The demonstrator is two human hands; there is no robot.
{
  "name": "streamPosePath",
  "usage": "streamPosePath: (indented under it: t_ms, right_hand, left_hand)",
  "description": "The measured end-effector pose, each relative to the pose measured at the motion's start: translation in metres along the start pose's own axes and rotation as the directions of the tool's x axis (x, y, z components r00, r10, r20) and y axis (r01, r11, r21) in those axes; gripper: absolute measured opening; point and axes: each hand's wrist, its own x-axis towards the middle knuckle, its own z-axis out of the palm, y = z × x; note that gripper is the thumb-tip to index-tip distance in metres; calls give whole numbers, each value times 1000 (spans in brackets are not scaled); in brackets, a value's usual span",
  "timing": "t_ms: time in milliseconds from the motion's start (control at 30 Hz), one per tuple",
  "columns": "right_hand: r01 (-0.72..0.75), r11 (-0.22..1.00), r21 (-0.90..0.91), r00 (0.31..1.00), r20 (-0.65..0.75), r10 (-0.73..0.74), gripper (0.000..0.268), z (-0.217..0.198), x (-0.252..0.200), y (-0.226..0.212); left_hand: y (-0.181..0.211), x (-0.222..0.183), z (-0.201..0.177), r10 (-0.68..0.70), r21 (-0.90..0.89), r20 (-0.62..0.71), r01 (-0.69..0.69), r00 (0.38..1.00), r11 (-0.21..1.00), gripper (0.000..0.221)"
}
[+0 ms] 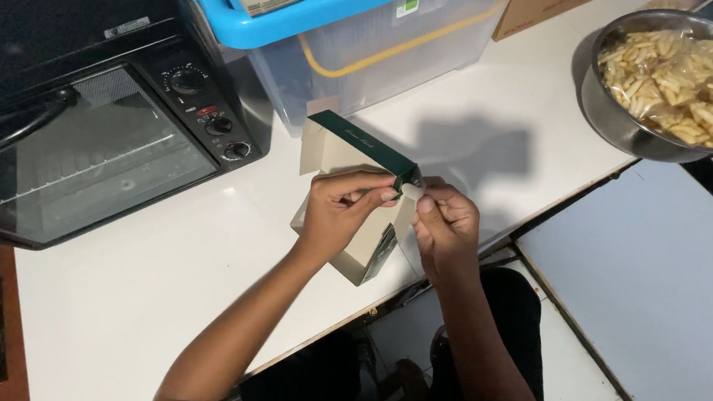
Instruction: Assembling a small cardboard box from a flat template by folding flaps and tucking them into place.
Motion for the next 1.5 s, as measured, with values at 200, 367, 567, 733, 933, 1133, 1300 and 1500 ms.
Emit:
streamPosePath:
  t_ms: [200,367,567,733,933,1133,1300,1500]
  right_hand:
    - [-32,998,-55,999,-9,32,9,-9,-1,7]
    - [15,995,-103,1000,-1,-16,8,6,0,-5]
    - [130,939,-320,991,14,-133,9,-10,1,11]
    - [137,942,-307,986,-46,-159,21,-25,8,24]
    - [53,967,-251,998,28,-48,58,-29,18,10]
    - [150,843,-516,989,72,-132,48,-46,20,18]
    - [112,904,-414,993,65,-94,54,-30,20,8]
    - [35,929,-368,991,136,16,56,-28,17,4]
  left_hand:
    - [-7,-2,-2,-36,-39,16,37,999,999,17]
    - [-9,-4,1,-56,-54,11,56,998,997,17]
    - [-30,-7,0,-35,-42,20,36,999,998,24]
    - [-7,-10,12,-4,-65,-11,4,1000,998,21]
    - [5,-8,18,72,73,173,-85,982,994,24]
    - [9,-12,20,-145,-90,222,168,964,982,34]
    - [-9,-17,18,-277,-163,146,300,950,940,32]
    - [-54,-23,14,-294,-164,59,300,954,940,18]
